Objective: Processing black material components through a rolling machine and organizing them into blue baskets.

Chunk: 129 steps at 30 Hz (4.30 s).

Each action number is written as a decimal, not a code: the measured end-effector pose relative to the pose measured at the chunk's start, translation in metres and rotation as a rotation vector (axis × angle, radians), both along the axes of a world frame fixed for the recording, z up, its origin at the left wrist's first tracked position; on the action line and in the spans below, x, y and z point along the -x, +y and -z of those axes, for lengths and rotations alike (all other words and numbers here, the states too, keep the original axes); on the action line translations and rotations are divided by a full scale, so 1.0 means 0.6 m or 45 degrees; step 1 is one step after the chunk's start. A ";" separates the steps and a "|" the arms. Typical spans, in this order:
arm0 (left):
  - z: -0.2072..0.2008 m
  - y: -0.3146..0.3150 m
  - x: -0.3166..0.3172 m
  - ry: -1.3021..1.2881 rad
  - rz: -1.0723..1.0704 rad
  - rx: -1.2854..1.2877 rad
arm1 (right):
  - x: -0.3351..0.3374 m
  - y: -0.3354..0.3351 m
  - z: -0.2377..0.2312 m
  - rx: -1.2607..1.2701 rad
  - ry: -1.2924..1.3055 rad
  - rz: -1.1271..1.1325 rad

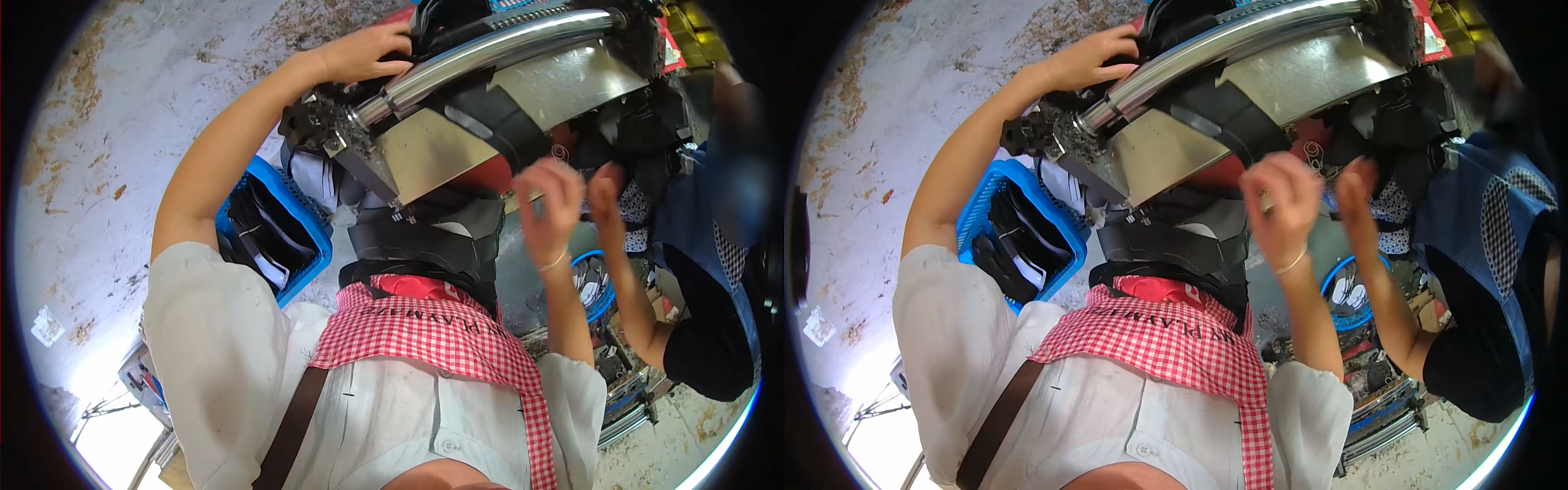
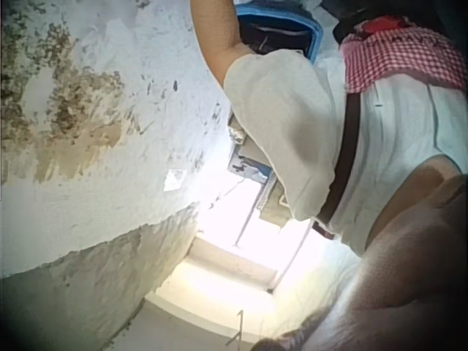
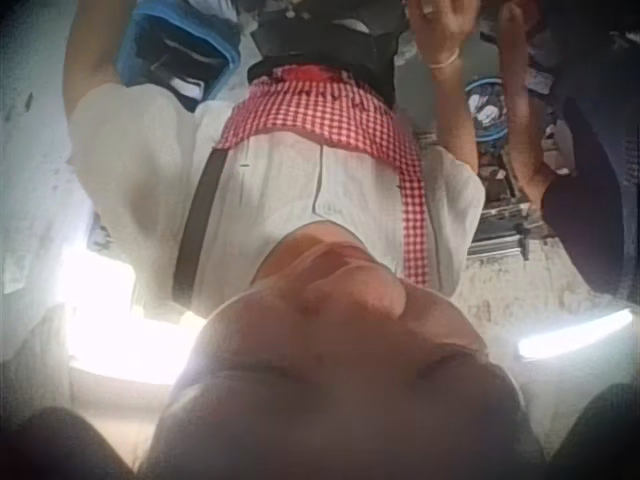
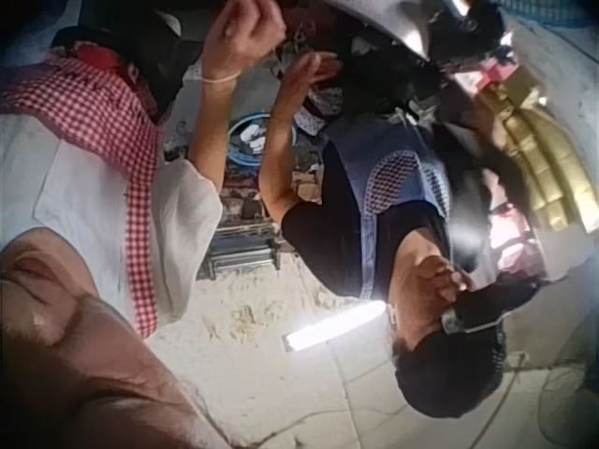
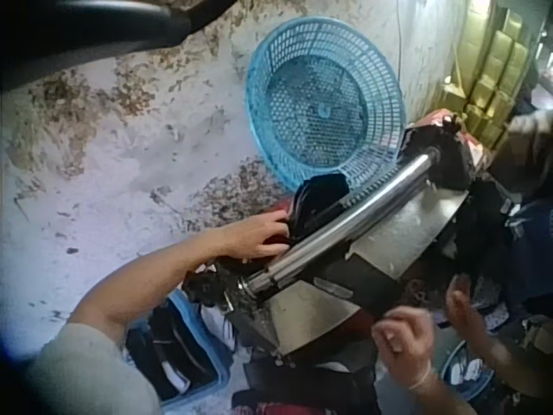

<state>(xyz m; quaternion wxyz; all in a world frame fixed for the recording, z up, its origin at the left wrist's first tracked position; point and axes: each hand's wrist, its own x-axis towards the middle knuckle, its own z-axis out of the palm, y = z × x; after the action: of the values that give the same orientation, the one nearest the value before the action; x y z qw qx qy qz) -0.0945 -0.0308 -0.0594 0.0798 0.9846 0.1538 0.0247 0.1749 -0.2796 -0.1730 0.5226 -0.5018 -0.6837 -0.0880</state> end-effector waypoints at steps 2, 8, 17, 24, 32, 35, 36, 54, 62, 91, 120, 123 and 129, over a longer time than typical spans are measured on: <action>-0.018 -0.004 -0.009 -0.200 0.003 -0.211 | 0.064 -0.044 0.080 0.594 0.156 -0.535; -0.133 -0.111 -0.025 -0.232 -0.026 -0.100 | 0.172 -0.072 0.192 1.090 -0.259 -0.447; -0.092 -0.218 0.115 -0.701 -0.412 -0.402 | 0.167 -0.108 0.167 0.604 -0.297 -0.871; 0.046 -0.408 0.321 -1.557 -1.374 -0.390 | 0.126 -0.139 0.128 0.786 -0.128 -0.872; 0.446 -0.740 0.766 -2.479 -2.214 0.047 | 0.051 -0.141 0.123 0.937 -0.058 -0.734; 0.564 -0.708 0.759 -1.418 -3.346 -0.289 | 0.035 -0.148 0.104 1.044 0.004 -0.714; 0.564 -0.658 0.740 -0.659 -3.592 -0.526 | 0.028 -0.158 0.095 1.049 0.051 -0.709; 0.006 0.057 -0.060 -0.166 -0.147 0.888 | 0.065 -0.046 0.118 0.527 -0.045 -0.608; -0.103 0.015 -0.064 -0.570 -0.090 0.757 | 0.101 -0.075 0.185 0.686 -0.386 -0.786; -0.191 -0.020 -0.045 -0.560 -0.262 0.129 | 0.132 -0.085 0.131 1.084 0.087 -0.927; -0.019 0.065 -0.095 -0.157 -0.205 0.179 | -0.175 -0.034 -0.037 1.124 1.161 -1.049; -0.078 0.042 -0.078 -0.231 -0.193 0.159 | -0.148 -0.005 -0.072 1.082 1.184 -1.033; -0.181 -0.008 -0.041 -0.370 -0.164 0.023 | -0.102 0.016 0.001 0.933 0.514 -0.366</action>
<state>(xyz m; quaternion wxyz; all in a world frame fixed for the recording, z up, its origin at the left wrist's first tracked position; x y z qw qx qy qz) -0.0698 -0.0357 0.0494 0.1083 0.9580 0.2036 0.1706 0.2362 -0.2700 -0.1737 0.4402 -0.5609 -0.6168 0.3334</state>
